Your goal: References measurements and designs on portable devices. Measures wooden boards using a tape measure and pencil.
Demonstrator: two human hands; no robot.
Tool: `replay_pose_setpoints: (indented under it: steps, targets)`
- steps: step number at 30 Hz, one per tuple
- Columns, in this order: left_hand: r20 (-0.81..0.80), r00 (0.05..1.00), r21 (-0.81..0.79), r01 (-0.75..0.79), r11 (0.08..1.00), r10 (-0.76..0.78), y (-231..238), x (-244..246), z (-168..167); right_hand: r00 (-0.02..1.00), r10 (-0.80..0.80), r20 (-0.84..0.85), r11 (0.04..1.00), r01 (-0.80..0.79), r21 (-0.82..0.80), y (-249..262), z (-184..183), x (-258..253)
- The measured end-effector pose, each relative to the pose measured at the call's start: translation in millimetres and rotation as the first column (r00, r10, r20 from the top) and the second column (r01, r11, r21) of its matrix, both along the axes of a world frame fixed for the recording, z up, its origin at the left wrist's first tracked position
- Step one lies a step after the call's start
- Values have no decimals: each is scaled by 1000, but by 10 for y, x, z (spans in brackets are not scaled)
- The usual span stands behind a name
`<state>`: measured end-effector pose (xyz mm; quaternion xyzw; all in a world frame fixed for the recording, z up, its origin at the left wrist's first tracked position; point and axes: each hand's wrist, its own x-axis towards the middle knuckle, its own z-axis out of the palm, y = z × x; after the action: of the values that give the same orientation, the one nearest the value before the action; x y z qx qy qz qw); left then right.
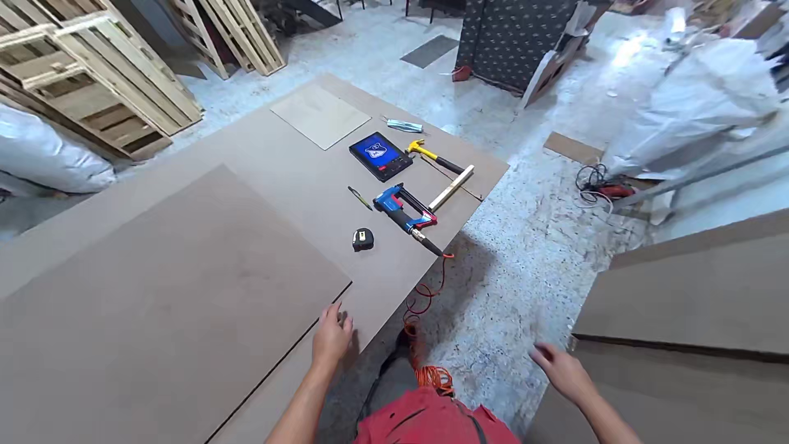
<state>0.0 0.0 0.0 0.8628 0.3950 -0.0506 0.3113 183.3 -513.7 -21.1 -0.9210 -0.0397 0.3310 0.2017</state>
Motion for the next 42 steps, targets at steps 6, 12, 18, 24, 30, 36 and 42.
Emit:
replay_pose_setpoints:
  steps: [6,12,18,24,30,36,42]
  targets:
    - [120,992,26,-45,999,41,244,1140,-182,870,385,308,911,-412,25,2470,385,1632]
    - [-52,999,147,4,989,4,682,2266,-296,752,556,354,822,-562,-95,4235,102,2107]
    - [-136,990,184,-13,983,39,761,2436,-420,683,712,164,702,-703,-115,4650,28,2372]
    - [-34,997,213,-66,975,75,730,2402,-522,639,700,319,660,-749,52,4128,925,2956]
    - [-47,981,235,-170,957,186,599,2518,-527,515,662,544,681,-717,-150,3296,1209,4516]
    - [-116,945,195,-281,940,306,165,2937,-440,510,608,608,741,-639,-205,2933,445,6149]
    - [-262,887,124,-360,925,381,-233,3732,-311,599,593,539,752,-650,-106,3071,-366,6542]
